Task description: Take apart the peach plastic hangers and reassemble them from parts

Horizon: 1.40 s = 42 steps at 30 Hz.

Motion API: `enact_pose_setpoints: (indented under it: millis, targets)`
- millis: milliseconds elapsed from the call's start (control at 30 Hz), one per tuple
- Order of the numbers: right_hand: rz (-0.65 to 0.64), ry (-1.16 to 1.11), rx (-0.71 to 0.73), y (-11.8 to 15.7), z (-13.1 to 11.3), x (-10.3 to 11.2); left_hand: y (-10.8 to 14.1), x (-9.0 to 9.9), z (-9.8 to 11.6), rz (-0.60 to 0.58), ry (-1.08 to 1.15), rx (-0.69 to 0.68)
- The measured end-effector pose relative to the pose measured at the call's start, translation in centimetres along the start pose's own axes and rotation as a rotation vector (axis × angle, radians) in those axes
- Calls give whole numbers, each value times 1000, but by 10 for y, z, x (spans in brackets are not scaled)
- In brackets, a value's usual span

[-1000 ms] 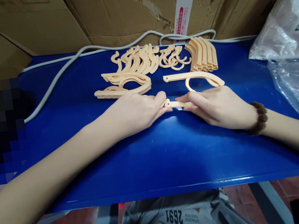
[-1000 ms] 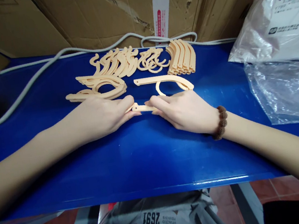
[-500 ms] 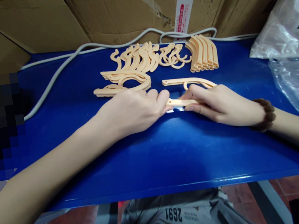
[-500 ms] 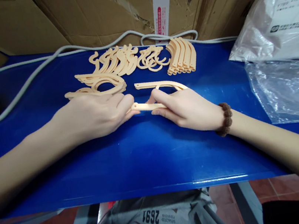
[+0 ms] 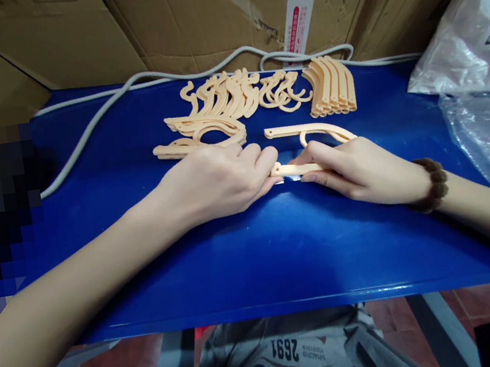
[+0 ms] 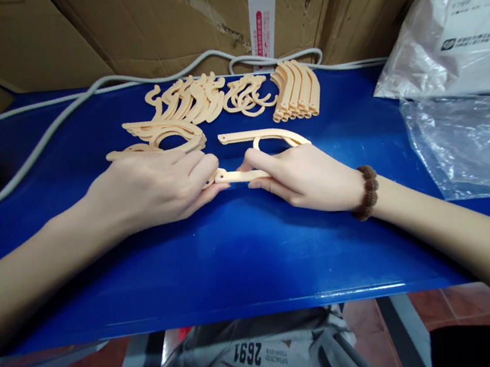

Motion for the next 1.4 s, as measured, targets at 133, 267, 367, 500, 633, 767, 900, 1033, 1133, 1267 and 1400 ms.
enact_pose_setpoints:
  millis: [133, 267, 367, 500, 633, 767, 900, 1033, 1133, 1267, 1400]
  targets:
    - [25, 79, 12, 1, -2, -1, 2, 1, 1, 37, -35, -59]
    - [56, 161, 46, 0, -8, -2, 1, -2, -4, 54, 41, -49]
    - [82, 218, 79, -1, -12, -1, 0, -6, -6, 40, 62, -40]
    - [94, 261, 102, -1, -15, -1, -1, -11, -6, 26, 30, -54]
    - [81, 252, 75, -1, -13, -2, -1, -10, -5, 42, 27, -47]
    - [65, 258, 65, -1, -12, -4, -1, -12, -5, 18, 36, -37]
    - [58, 270, 62, 0, -12, -3, -2, -11, -5, 29, 29, -30]
    - [56, 257, 67, -1, -14, -1, -1, -11, -5, 35, 21, -50]
    - [45, 251, 55, -2, -13, -1, -1, -11, -6, 35, 26, -58]
    - [46, 242, 51, -2, -12, 0, -1, -11, -6, 30, 9, -47]
    - [57, 239, 75, -2, -11, 2, 1, -12, -5, 53, 2, -57]
Point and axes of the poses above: each hand's wrist, its own y-axis away from the middle knuckle, its own x-axis out of the back of the hand, z = x × y, the point moved 6 cm from there along -y, towards the middle knuckle, and after that the axes turned 11 degrees about x, right-handed, at the moved point
